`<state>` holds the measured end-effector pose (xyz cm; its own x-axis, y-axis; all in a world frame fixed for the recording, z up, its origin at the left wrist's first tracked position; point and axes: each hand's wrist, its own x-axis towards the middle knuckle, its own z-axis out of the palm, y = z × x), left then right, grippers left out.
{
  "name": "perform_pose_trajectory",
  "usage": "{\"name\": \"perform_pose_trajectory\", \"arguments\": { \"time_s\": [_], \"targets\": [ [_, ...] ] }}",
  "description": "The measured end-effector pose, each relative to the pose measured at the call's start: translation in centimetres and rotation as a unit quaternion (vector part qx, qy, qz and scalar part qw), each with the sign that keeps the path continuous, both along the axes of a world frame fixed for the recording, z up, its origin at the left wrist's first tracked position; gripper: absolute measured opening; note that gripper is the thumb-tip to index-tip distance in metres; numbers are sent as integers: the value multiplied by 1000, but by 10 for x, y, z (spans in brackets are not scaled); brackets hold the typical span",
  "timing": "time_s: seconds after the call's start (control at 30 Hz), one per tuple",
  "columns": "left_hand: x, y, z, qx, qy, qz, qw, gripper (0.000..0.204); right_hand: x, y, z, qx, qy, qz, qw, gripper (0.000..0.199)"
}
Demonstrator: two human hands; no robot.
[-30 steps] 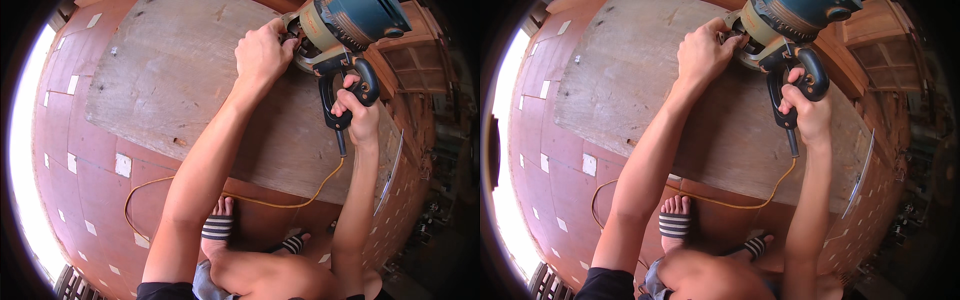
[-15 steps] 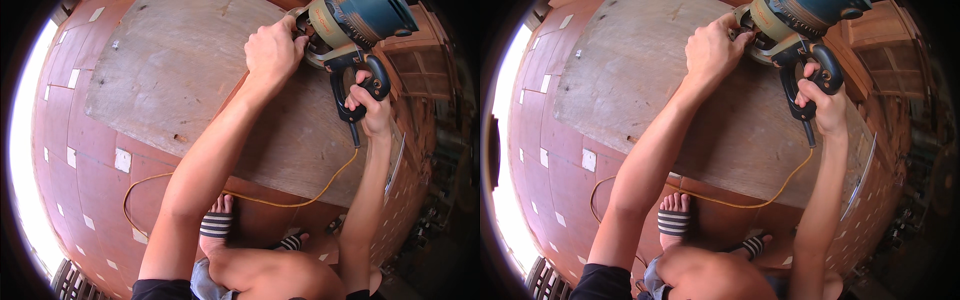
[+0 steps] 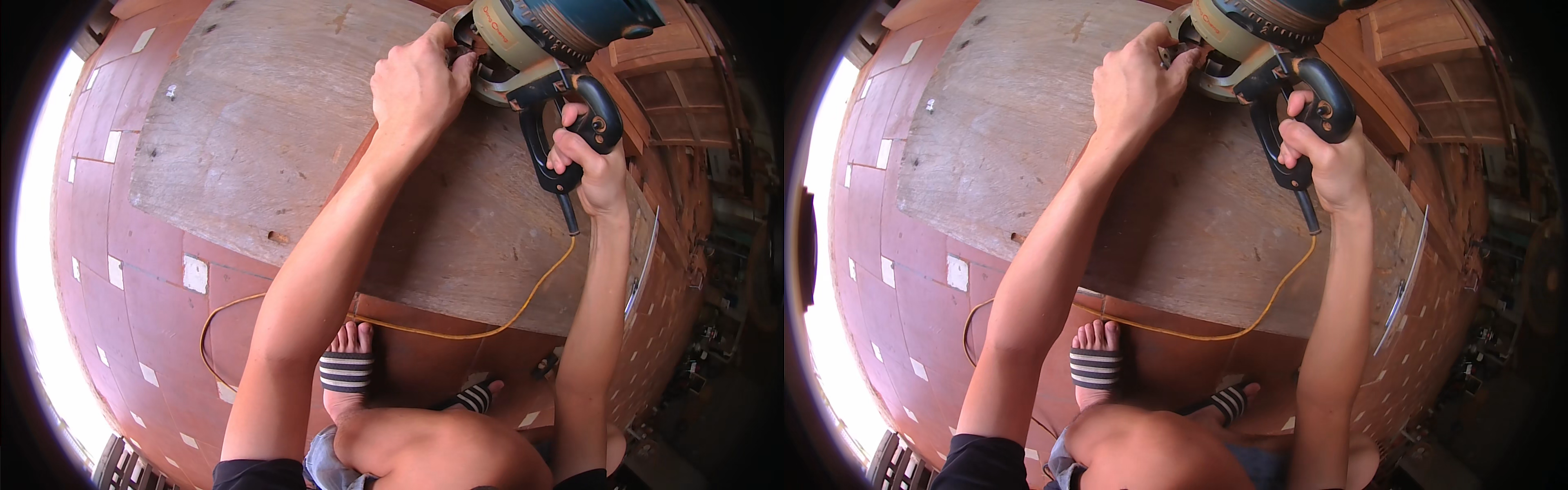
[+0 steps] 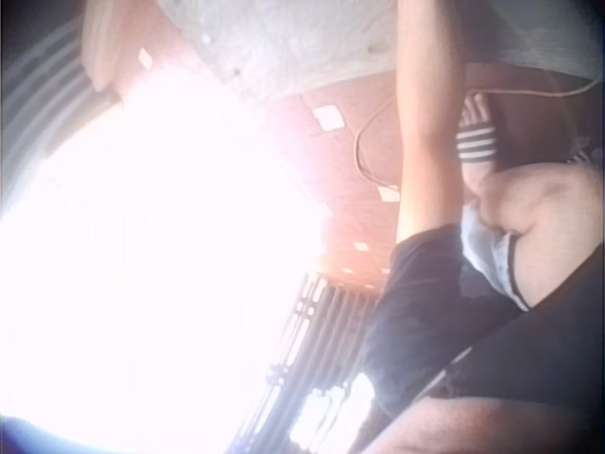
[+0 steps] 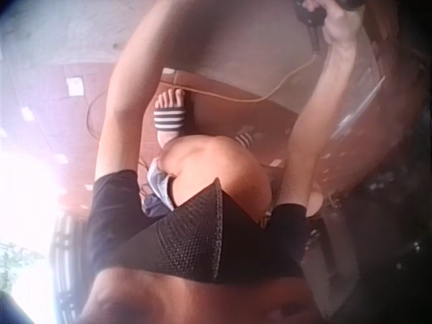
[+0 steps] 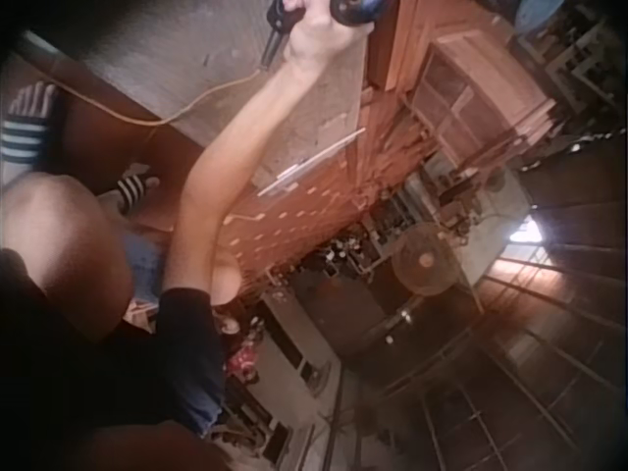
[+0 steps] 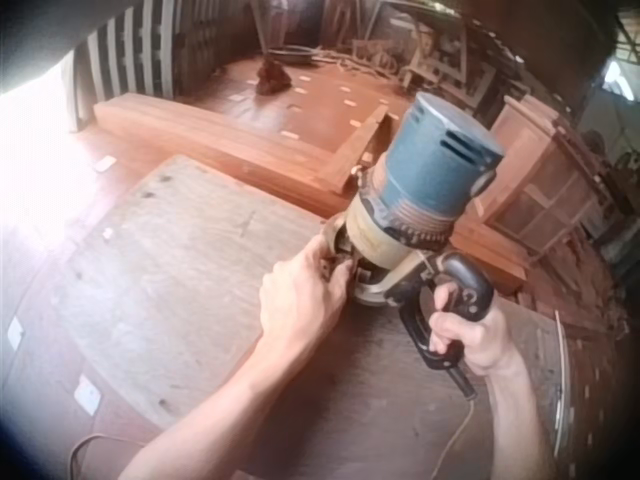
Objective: The person measures a wooden plank with a tape measure, then uses a handheld router to cut a groove along the plank. The person repeats the measuring and routing steps on the same plank.
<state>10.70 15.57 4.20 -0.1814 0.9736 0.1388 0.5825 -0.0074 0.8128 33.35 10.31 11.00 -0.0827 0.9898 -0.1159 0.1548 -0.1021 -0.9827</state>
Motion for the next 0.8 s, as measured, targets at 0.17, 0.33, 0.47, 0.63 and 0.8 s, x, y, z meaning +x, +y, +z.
{"name": "perform_pose_trajectory", "arguments": {
  "time_s": [0.17,0.33,0.47,0.63,0.8],
  "targets": [
    [1,-1,2,-4,-1,-1,1000,39,-1,-1,0,2,-3,-7,1000,15],
    [1,2,-1,22,8,10,1000,41,-5,-2,1,0,-2,-10,1000,15],
    [1,1,-1,16,-14,8,1000,40,-7,-3,0,1,2,-15,1000,15],
    [1,3,-2,17,-26,26,999,38,-12,-6,0,3,-30,-14,999,16],
    [2,5,1,23,-9,26,999,41,-14,-8,-1,3,-21,-14,1000,16]
  ]
}}
